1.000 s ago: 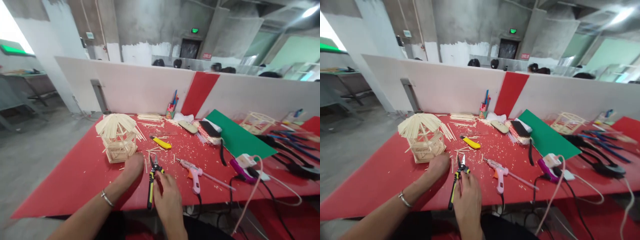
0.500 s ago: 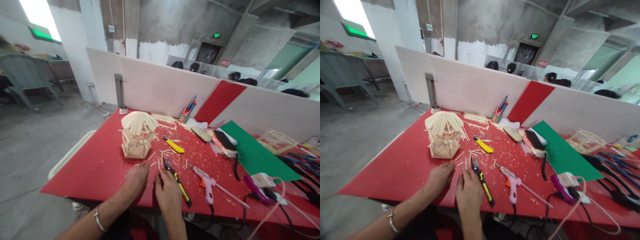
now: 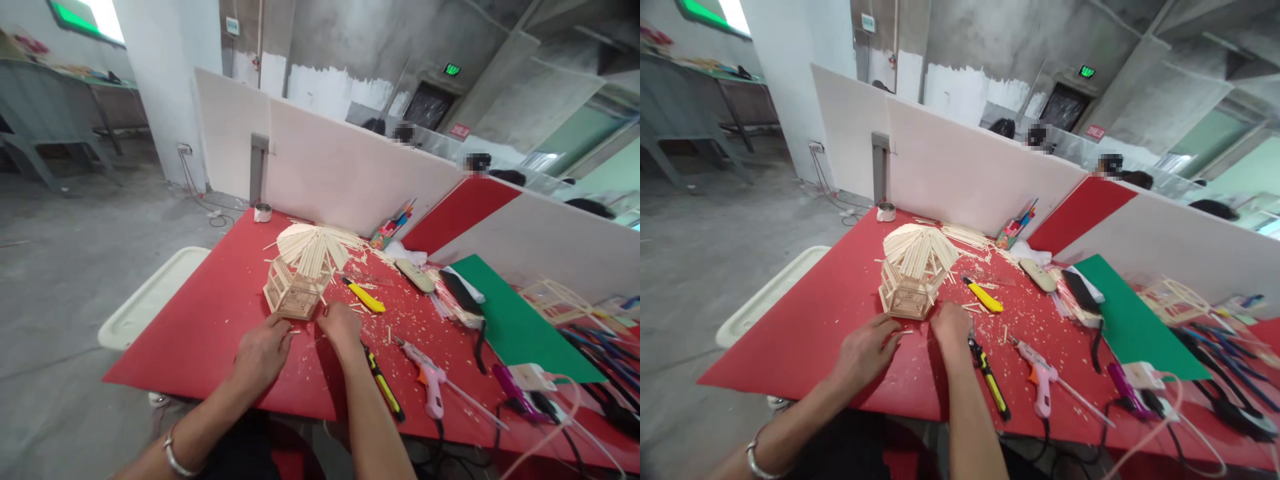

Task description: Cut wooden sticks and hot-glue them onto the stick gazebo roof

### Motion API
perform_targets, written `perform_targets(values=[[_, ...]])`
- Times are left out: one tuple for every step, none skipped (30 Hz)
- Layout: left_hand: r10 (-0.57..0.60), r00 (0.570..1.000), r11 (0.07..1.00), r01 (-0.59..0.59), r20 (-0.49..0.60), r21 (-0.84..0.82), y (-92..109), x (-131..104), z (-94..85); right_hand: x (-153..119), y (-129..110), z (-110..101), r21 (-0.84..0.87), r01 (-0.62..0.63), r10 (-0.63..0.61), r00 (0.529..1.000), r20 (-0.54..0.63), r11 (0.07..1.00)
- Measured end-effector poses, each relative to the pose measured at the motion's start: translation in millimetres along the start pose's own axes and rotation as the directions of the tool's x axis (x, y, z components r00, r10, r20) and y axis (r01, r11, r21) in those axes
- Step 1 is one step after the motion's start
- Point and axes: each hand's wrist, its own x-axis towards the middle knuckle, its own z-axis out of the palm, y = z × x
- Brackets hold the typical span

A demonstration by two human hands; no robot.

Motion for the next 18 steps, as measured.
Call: perform_targets(values=[[0.002, 1.0, 0.999, -0.002, -0.002, -0.039, -0.8, -0.1, -0.4, 4.2, 0.2, 1.1, 0.001, -0.004, 0.004, 1.0, 0.013, 1.0], [0.004, 1.0, 0.997, -0.004, -0.003, -0.082, -1.6, -0.2, -0.8, 7.0, 1.5, 1.7, 0.008, -0.007, 0.006, 1.0, 0.022, 1.0], [0.008, 1.0, 0.992, -0.009, -0.005, -0.129, -2.3, -0.3, -1.2, 8.4, 4.0, 1.5, 0.023, -0.006, 0.005, 1.0, 0.027, 1.0], [0.015, 1.0, 0.983, -0.016, -0.006, -0.183, -2.7, -0.4, -1.4, 8.4, 7.4, 0.6, 0.048, 0.002, -0.003, 1.0, 0.027, 0.999], [0.022, 1.0, 0.97, -0.023, -0.006, -0.24, -2.6, -0.5, -1.5, 6.7, 11.5, -1.1, 0.083, 0.02, -0.021, 1.0, 0.022, 0.996], [0.025, 1.0, 0.954, -0.026, -0.007, -0.299, -1.8, -0.4, -1.5, 3.3, 16.0, -3.5, 0.128, 0.049, -0.051, 0.999, 0.012, 0.991], [0.022, 1.0, 0.932, -0.021, -0.002, -0.361, 0.0, -0.4, -1.8, -2.0, 20.4, -6.3, 0.179, 0.089, -0.089, 0.996, -0.006, 0.98], [0.011, 1.0, 0.906, -0.007, 0.006, -0.424, 2.9, -0.2, -2.3, -9.3, 24.3, -9.4, 0.231, 0.134, -0.13, 0.991, -0.031, 0.964], [-0.007, 1.0, 0.872, 0.016, 0.02, -0.489, 7.0, 0.0, -3.2, -18.4, 27.2, -12.6, 0.279, 0.184, -0.173, 0.983, -0.062, 0.943], [-0.024, 0.999, 0.826, 0.043, 0.04, -0.563, 12.2, 0.3, -4.6, -28.6, 28.9, -15.9, 0.329, 0.232, -0.212, 0.972, -0.096, 0.915], [-0.047, 0.997, 0.765, 0.072, 0.056, -0.64, 18.3, 0.8, -6.4, -39.4, 29.2, -19.2, 0.384, 0.278, -0.247, 0.96, -0.13, 0.88], [-0.061, 0.994, 0.694, 0.107, 0.089, -0.712, 25.1, 1.6, -8.6, -50.0, 28.0, -22.7, 0.451, 0.322, -0.277, 0.947, -0.164, 0.832], [-0.062, 0.988, 0.624, 0.149, 0.141, -0.767, 32.2, 2.6, -11.0, -59.4, 25.7, -26.6, 0.537, 0.361, -0.301, 0.932, -0.2, 0.762], [-0.047, 0.976, 0.563, 0.201, 0.212, -0.801, 39.0, 3.9, -13.4, -67.0, 22.5, -30.9, 0.612, 0.385, -0.313, 0.922, -0.227, 0.691], [-0.03, 0.961, 0.519, 0.249, 0.273, -0.818, 45.3, 5.4, -15.8, -72.3, 19.1, -35.5, 0.675, 0.4, -0.317, 0.915, -0.251, 0.621], [-0.025, 0.949, 0.481, 0.287, 0.314, -0.829, 50.6, 7.2, -18.0, -75.2, 15.8, -40.2, 0.718, 0.407, -0.314, 0.911, -0.269, 0.565], [-0.027, 0.942, 0.454, 0.311, 0.335, -0.835, 54.7, 9.0, -20.0, -75.9, 12.8, -44.9, 0.735, 0.414, -0.305, 0.908, -0.287, 0.537], [-0.035, 0.94, 0.434, 0.32, 0.339, -0.842, 57.8, 10.9, -21.8, -74.7, 10.4, -49.2, 0.736, 0.426, -0.293, 0.904, -0.313, 0.526]])
